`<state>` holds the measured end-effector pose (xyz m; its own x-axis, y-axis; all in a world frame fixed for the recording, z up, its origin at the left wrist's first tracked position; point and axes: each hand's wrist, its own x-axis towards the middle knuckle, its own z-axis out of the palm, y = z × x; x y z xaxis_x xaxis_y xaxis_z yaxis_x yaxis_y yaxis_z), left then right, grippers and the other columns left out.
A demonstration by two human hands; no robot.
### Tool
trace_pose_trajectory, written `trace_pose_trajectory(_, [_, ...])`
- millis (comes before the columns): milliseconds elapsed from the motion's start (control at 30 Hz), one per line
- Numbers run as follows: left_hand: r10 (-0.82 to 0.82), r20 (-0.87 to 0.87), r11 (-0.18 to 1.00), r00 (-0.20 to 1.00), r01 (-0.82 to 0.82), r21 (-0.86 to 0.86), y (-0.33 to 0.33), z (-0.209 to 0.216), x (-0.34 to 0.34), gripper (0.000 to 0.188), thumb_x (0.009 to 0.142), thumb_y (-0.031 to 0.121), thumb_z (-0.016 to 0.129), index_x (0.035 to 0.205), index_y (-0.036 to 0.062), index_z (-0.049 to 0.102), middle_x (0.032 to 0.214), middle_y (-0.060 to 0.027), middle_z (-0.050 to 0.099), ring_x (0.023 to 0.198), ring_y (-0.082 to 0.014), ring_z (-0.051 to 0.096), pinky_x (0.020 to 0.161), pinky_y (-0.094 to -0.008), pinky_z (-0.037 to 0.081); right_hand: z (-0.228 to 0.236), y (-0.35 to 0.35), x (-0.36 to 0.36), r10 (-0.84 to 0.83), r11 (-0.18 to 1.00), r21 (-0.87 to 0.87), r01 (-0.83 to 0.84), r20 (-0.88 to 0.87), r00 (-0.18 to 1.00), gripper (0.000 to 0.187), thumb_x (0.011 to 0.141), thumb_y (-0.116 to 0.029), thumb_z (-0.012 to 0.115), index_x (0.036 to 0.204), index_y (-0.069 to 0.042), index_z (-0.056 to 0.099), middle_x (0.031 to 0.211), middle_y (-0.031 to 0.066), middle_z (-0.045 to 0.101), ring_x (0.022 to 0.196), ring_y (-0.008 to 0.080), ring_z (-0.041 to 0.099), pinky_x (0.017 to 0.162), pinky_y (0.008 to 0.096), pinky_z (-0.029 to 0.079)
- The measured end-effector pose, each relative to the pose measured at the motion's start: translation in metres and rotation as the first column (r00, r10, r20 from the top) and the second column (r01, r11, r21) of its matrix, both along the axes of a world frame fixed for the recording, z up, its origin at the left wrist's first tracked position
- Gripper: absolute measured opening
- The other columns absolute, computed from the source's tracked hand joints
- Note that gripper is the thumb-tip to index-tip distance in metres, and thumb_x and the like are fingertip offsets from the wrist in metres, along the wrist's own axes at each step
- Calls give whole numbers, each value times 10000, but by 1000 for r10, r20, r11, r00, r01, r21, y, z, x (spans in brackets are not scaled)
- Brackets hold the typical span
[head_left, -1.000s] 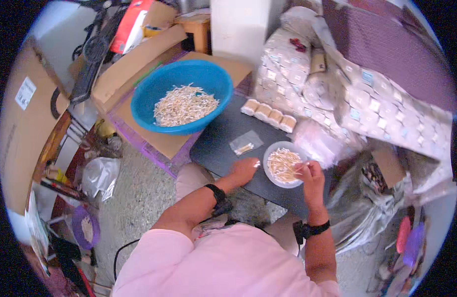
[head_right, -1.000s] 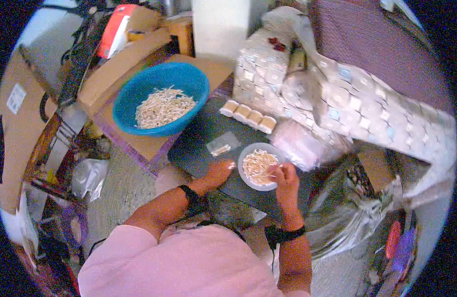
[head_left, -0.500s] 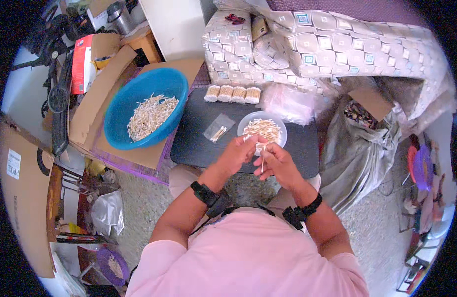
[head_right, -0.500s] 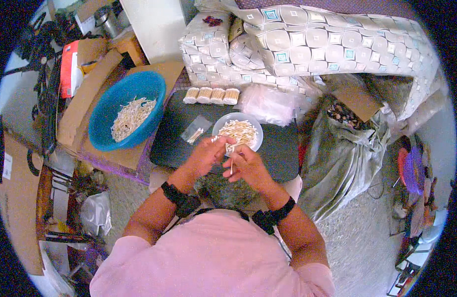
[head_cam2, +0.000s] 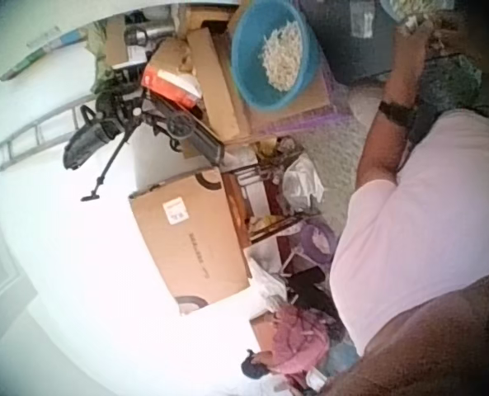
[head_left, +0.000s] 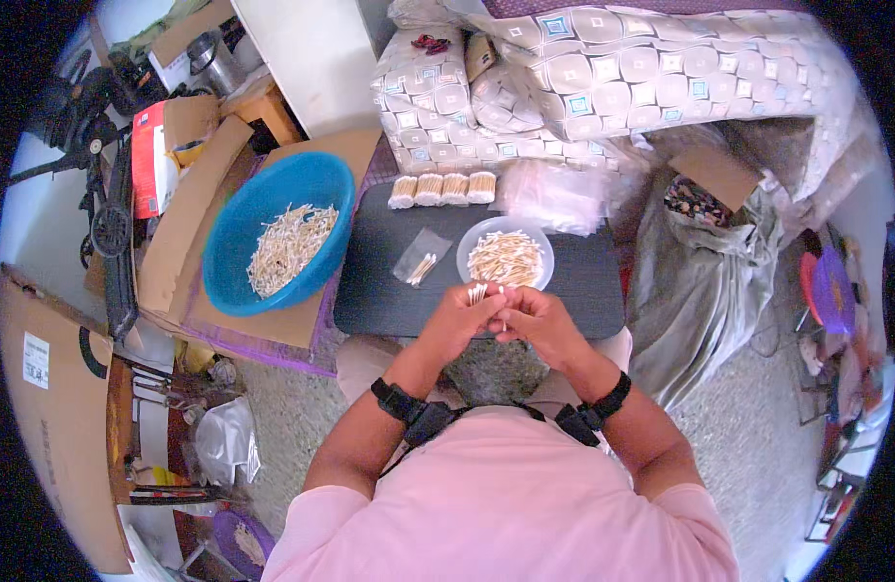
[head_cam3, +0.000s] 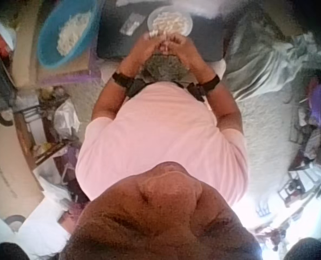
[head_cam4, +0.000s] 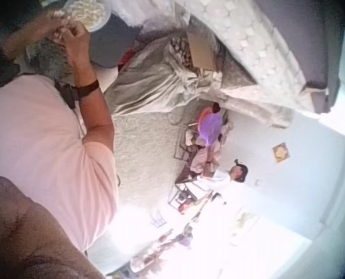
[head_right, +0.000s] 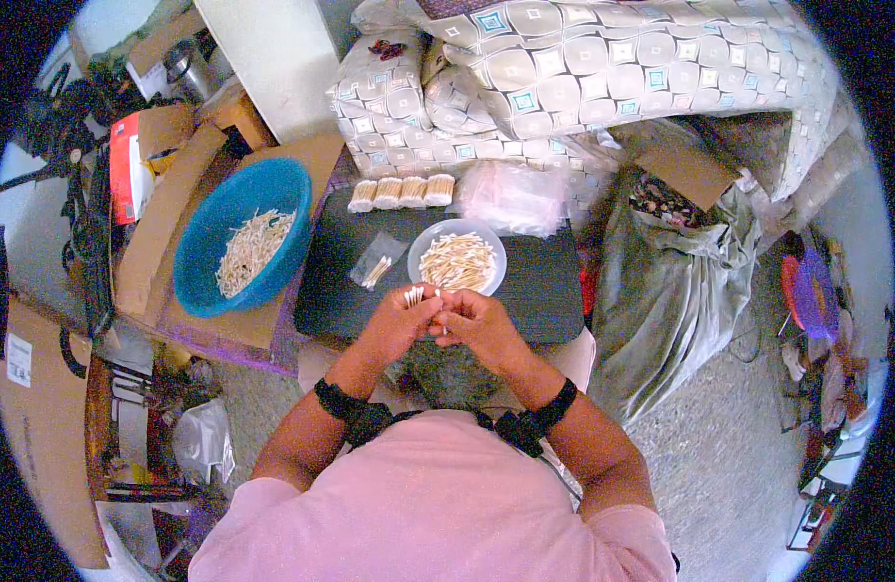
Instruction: Sorting and bundling cotton swabs from a bowl into plastic bags.
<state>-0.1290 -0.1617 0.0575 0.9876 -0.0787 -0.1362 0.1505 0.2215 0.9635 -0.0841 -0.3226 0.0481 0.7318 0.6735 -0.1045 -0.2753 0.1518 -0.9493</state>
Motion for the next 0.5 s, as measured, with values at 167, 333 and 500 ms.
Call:
trace_pose_trajectory(167, [52, 69, 973, 996, -66, 222, 0, 3, -4, 214, 926, 271, 541, 947, 93, 659, 640, 77, 521, 513, -24, 406, 450, -184, 305, -5, -4, 1, -26, 999, -45, 31, 109, 994, 145, 889, -139, 603, 944, -11, 564, 841, 46, 613, 708, 108, 584, 620, 257, 517])
trace_pose_trajectory(333, [81, 42, 951, 996, -90, 296, 1, 7, -8, 240, 927, 283, 553, 923, 82, 683, 619, 81, 502, 516, -19, 395, 451, -196, 299, -5, -10, 2, -64, 986, -137, 94, 214, 975, 127, 878, -141, 617, 904, -22, 578, 776, 20, 607, 662, 82, 560, 575, 232, 484])
trace_pose_trajectory(500, [112, 168, 915, 979, -168, 366, -3, -9, -13, 261, 934, 337, 536, 908, 127, 690, 570, 96, 458, 483, -24, 368, 437, -214, 286, -5, -11, 6, -231, 966, -48, 253, 271, 934, 92, 857, -106, 630, 887, -31, 586, 740, 3, 590, 630, 62, 539, 532, 215, 442])
